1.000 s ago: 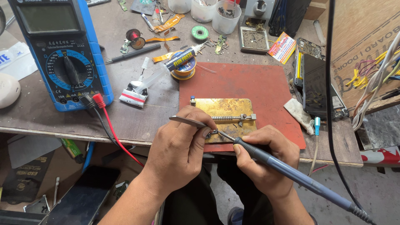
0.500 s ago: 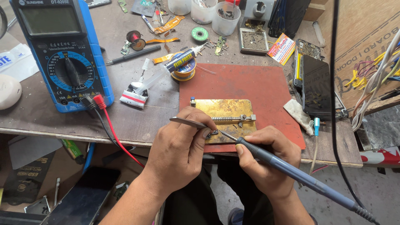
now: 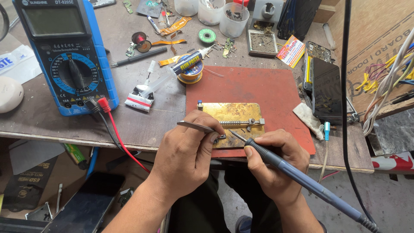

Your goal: The person solders a small electronic component onto a circuit board held in a brass fixture, using a soldering iron in one hand and tweezers in the other to position and press the part. They apply flux, rework the solder joints, and at the end place the iron back on the stand and set the board aside.

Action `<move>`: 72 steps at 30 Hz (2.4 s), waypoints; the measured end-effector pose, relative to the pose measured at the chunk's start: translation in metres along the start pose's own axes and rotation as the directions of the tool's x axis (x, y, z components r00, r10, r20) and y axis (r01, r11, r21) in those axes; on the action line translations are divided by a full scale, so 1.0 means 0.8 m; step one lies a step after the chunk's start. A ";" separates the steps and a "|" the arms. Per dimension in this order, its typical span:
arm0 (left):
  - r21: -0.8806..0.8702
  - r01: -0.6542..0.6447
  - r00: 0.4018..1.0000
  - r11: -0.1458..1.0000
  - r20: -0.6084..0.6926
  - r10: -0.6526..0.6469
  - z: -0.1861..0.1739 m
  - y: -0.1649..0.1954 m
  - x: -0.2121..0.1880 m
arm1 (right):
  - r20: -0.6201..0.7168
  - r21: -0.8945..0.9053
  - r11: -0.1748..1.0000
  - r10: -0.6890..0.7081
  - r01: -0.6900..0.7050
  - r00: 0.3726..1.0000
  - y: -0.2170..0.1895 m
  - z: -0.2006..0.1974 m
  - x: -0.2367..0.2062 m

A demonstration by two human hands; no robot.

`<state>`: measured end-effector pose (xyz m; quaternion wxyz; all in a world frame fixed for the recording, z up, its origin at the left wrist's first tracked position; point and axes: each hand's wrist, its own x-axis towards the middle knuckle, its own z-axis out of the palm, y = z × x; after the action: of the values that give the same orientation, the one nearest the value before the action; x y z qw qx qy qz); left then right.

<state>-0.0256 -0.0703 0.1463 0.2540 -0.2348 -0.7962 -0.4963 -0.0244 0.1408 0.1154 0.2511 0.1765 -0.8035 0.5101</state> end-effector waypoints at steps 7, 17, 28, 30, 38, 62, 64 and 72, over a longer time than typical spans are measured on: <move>-0.046 0.014 1.000 0.999 -0.016 -0.014 -0.001 0.000 0.000 | 0.003 0.026 1.000 0.005 -0.005 1.000 0.001 0.000 -0.002; -0.251 0.063 0.993 0.966 -0.080 -0.086 0.003 -0.006 -0.006 | -0.009 0.001 1.000 0.016 -0.016 1.000 0.000 -0.003 -0.003; -0.310 0.036 0.986 0.950 -0.144 -0.084 0.002 -0.011 -0.011 | -0.015 0.174 0.985 0.007 -0.005 1.000 0.005 0.002 -0.006; -0.322 0.034 0.984 0.946 -0.155 -0.088 0.001 -0.011 -0.012 | 0.008 0.164 0.986 -0.004 0.002 1.000 0.004 0.000 -0.005; -0.321 0.020 0.980 0.947 -0.183 -0.083 -0.003 -0.009 -0.013 | 0.131 0.123 0.991 0.026 -0.042 0.991 -0.026 0.001 0.009; -0.320 0.013 0.973 0.947 -0.213 -0.085 -0.012 -0.003 -0.016 | 0.218 -0.179 0.945 -0.234 0.275 0.948 -0.049 0.014 0.034; -0.324 0.013 0.974 0.946 -0.211 -0.086 -0.011 -0.003 -0.016 | 0.239 -0.180 0.930 -0.274 0.320 0.932 -0.046 0.009 0.034; -0.278 0.045 0.982 0.960 -0.165 -0.094 -0.010 0.000 -0.015 | 0.208 -0.020 0.999 -0.046 0.051 0.977 -0.027 -0.010 0.016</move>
<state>-0.0153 -0.0792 0.1415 0.2713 -0.1944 -0.7023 -0.6288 -0.0210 0.1382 0.1415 0.1802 0.2451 -0.8272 0.4724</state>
